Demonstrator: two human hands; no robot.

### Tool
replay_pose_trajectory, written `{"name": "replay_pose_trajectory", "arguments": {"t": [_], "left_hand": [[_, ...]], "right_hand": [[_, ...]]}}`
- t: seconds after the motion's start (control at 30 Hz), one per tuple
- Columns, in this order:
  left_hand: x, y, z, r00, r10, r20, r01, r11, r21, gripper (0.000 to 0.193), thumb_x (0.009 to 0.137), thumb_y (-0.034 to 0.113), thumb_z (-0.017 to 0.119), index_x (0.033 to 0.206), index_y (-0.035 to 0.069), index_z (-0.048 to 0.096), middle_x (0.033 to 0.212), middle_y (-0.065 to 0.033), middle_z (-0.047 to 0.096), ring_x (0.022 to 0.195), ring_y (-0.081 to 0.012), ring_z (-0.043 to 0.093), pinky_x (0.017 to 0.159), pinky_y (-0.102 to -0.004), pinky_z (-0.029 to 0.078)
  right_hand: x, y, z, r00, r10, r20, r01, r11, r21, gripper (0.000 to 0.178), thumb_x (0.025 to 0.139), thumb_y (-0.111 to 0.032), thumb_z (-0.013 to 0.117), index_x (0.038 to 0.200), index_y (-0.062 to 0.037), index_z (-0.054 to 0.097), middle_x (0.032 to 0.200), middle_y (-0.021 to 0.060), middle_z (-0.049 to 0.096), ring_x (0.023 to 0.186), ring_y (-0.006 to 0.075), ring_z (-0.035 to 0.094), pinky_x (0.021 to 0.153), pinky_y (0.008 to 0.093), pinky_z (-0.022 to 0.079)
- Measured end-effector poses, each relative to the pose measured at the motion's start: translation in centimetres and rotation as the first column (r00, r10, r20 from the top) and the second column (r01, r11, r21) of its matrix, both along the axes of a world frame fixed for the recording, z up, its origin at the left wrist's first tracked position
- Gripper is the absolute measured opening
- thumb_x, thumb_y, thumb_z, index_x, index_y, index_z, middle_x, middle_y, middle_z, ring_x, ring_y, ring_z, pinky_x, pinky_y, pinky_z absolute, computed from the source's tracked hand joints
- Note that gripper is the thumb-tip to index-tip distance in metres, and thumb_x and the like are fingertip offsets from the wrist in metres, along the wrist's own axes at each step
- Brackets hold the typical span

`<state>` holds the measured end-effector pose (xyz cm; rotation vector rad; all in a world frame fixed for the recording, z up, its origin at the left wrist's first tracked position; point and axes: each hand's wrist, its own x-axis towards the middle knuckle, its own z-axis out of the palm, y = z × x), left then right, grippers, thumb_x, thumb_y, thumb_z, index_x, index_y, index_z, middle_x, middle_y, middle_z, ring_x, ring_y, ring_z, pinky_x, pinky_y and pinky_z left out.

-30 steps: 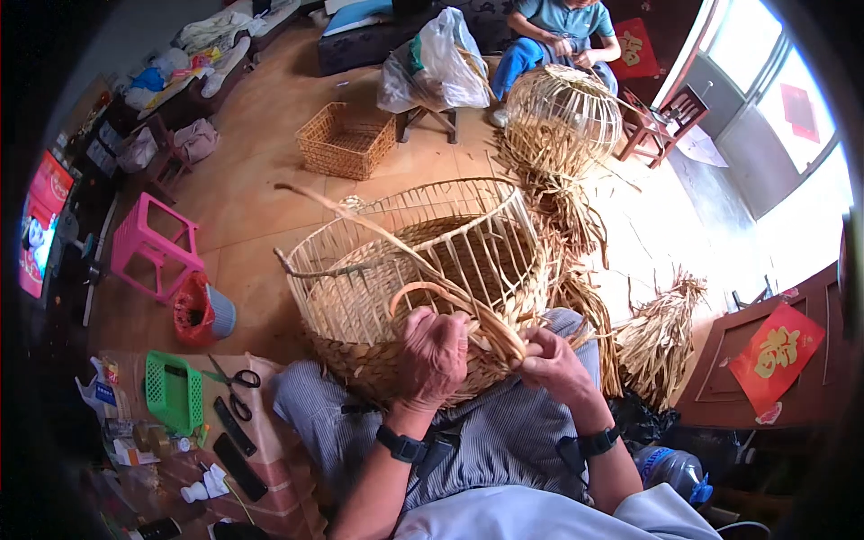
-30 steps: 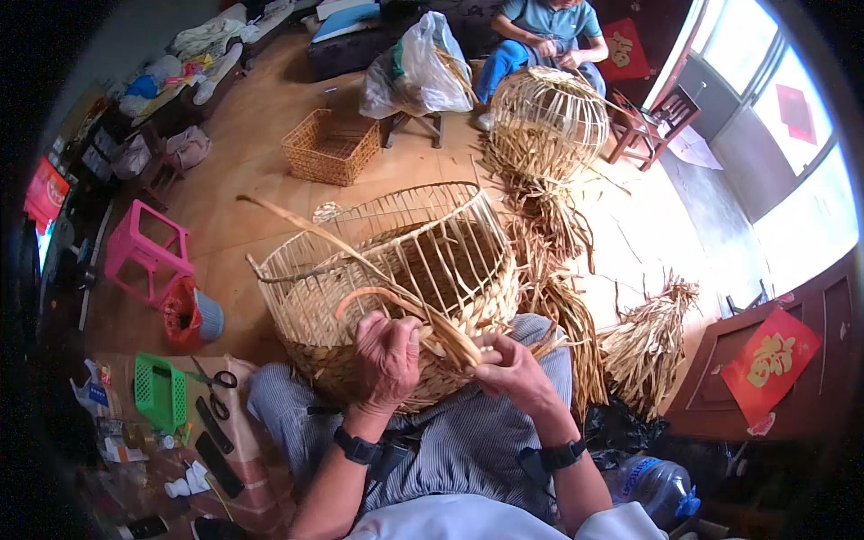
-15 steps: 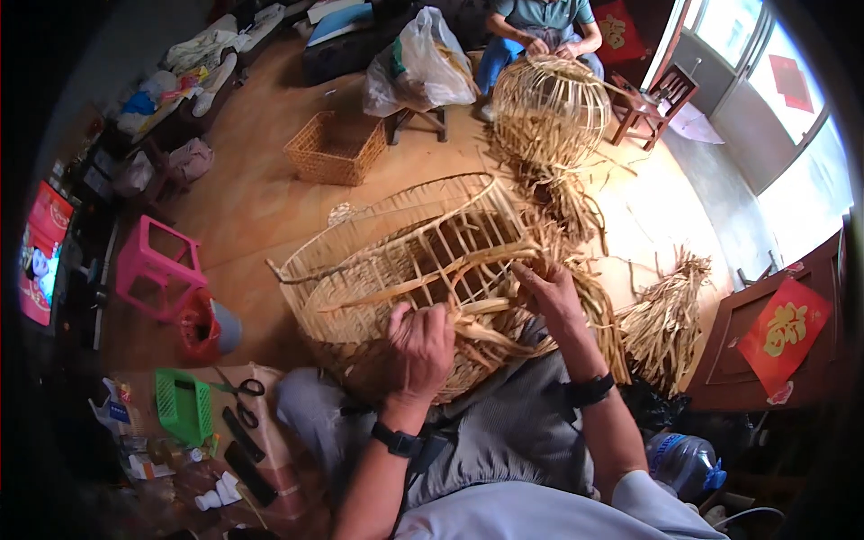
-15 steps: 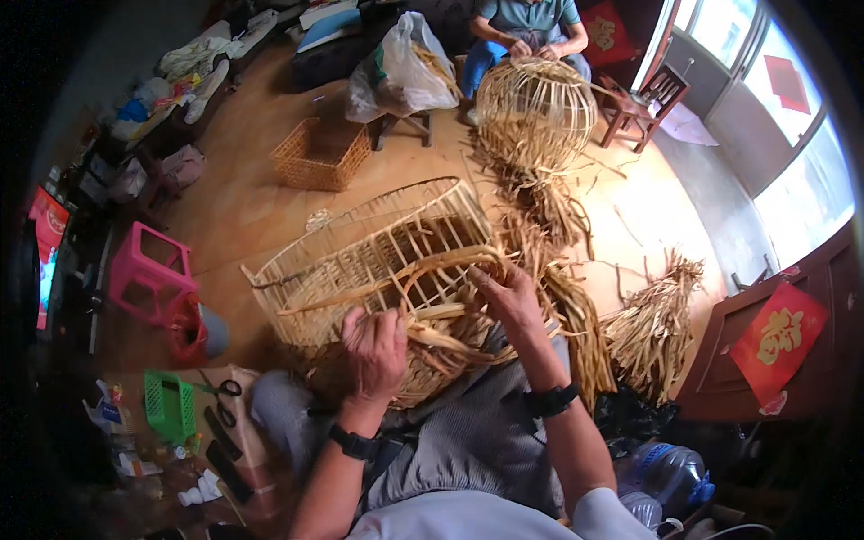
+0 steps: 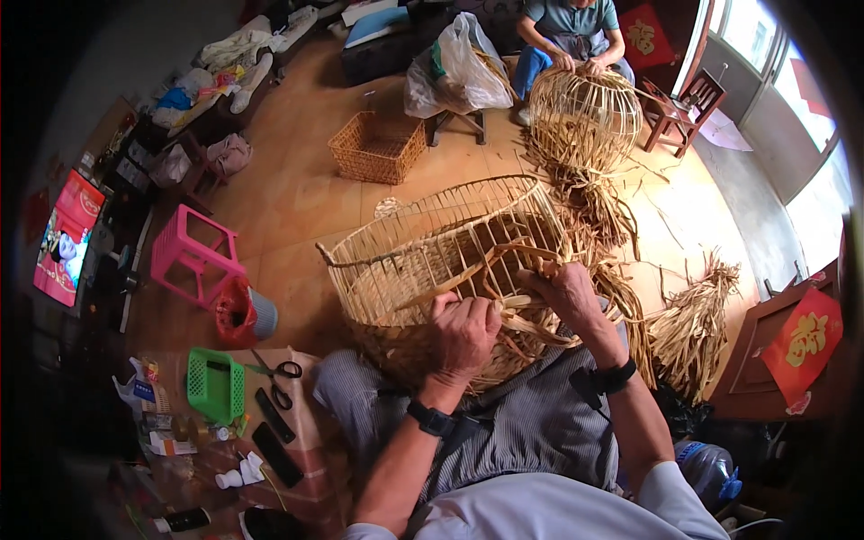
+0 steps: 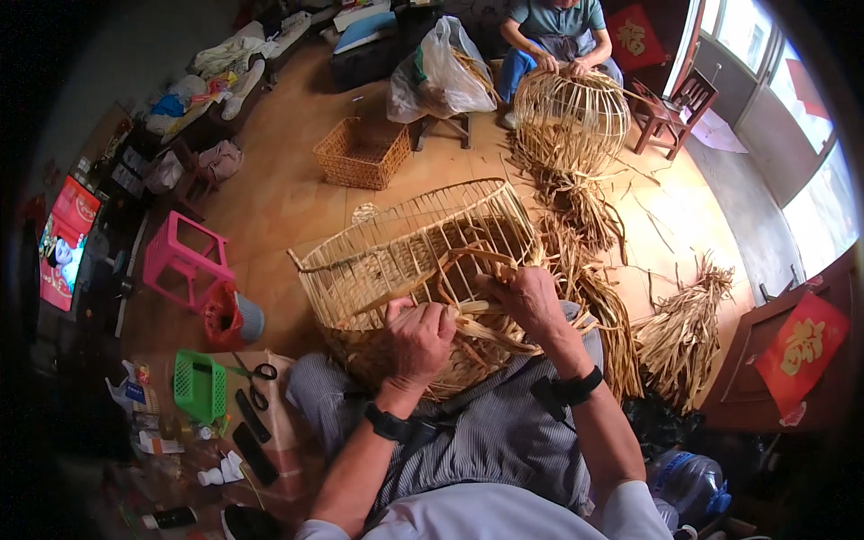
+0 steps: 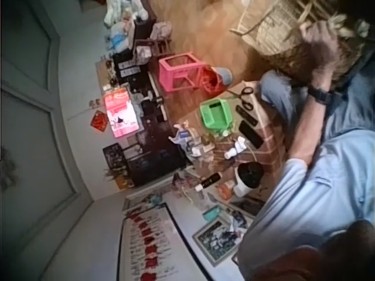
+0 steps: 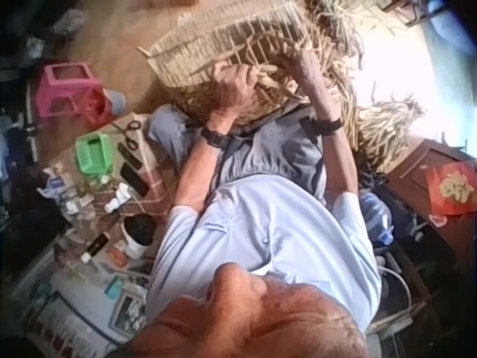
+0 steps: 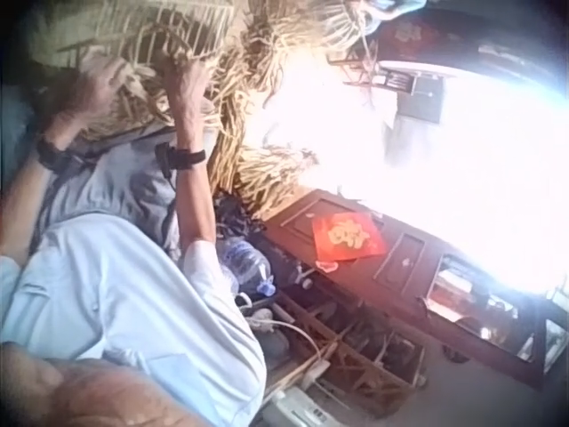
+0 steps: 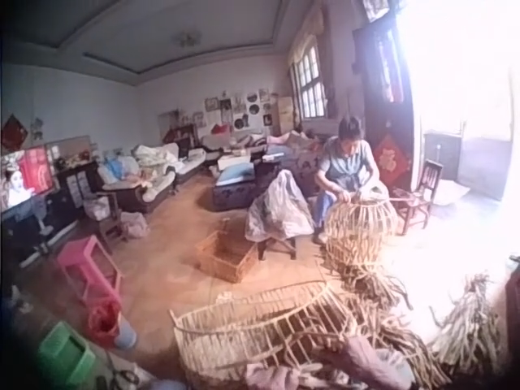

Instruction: Weaving a large wicker or bamboo basket by hand.

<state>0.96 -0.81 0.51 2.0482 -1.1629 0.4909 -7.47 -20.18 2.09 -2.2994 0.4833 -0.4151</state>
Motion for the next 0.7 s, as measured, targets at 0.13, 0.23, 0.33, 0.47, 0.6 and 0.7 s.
{"name": "replay_pose_trajectory", "arguments": {"t": [0.13,0.23,0.33,0.47,0.6,0.7], "left_hand": [[1.7,3.2,0.5,1.000,-0.001,0.023,0.002,0.999,-0.054,0.025,0.095,0.012,0.060,0.070,0.007,0.056,0.059,-0.0103,0.055,0.056,-0.0306,0.057,0.082,-0.0456,0.047],[2.5,7.4,-0.2,0.999,-0.002,0.052,0.003,1.000,-0.008,0.023,0.093,0.011,0.060,0.071,0.006,0.056,0.062,-0.0114,0.056,0.060,-0.0310,0.059,0.080,-0.0461,0.047],[3.9,10.3,-4.2,0.992,-0.005,0.126,0.001,1.000,0.026,0.022,0.092,0.012,0.060,0.072,0.005,0.055,0.065,-0.0133,0.058,0.065,-0.0325,0.061,0.080,-0.0472,0.048],[4.2,10.3,-5.4,0.989,-0.014,0.150,0.009,0.999,0.031,0.021,0.093,0.014,0.059,0.074,0.005,0.056,0.069,-0.0137,0.059,0.067,-0.0329,0.062,0.084,-0.0480,0.050],[3.5,10.5,-3.9,0.996,-0.021,0.088,0.012,0.995,0.103,0.020,0.094,0.015,0.064,0.078,0.006,0.058,0.070,-0.0117,0.060,0.068,-0.0313,0.062,0.085,-0.0470,0.050],[2.8,10.6,-2.6,0.998,-0.059,0.033,0.052,0.982,0.184,0.019,0.095,0.017,0.067,0.080,0.007,0.059,0.071,-0.0098,0.061,0.069,-0.0307,0.062,0.086,-0.0468,0.051]], "right_hand": [[0.5,3.0,1.4,0.997,0.071,0.037,-0.069,0.997,-0.040,0.033,0.094,-0.038,0.073,0.087,-0.0063,0.075,0.061,0.0137,0.065,0.051,0.0286,0.063,0.049,0.0398,0.050],[0.3,6.2,2.1,0.981,0.196,-0.016,-0.196,0.970,-0.145,0.022,0.094,-0.028,0.072,0.093,-0.0056,0.073,0.062,0.0167,0.063,0.052,0.0317,0.064,0.049,0.0413,0.050],[-0.3,8.9,0.4,0.974,0.223,0.026,-0.213,0.954,-0.210,0.010,0.090,-0.012,0.067,0.090,-0.0029,0.071,0.061,0.0196,0.060,0.055,0.0374,0.063,0.050,0.0447,0.049],[-1.4,9.6,-2.2,0.994,0.093,0.052,-0.101,0.982,0.159,0.016,0.100,-0.014,0.060,0.105,-0.0036,0.071,0.065,0.0103,0.067,0.049,0.0197,0.059,0.045,0.0340,0.044],[-4.9,8.0,-0.8,0.965,-0.146,0.220,-0.180,0.246,0.952,0.027,0.108,-0.025,0.055,0.122,-0.0048,0.066,0.083,0.0045,0.074,0.055,0.0040,0.057,0.046,0.0181,0.040],[-7.5,8.4,-0.9,0.995,-0.015,0.102,-0.094,0.275,0.957,0.029,0.107,-0.031,0.059,0.115,-0.0045,0.067,0.082,0.0037,0.073,0.056,0.0038,0.057,0.047,0.0173,0.039]]}}
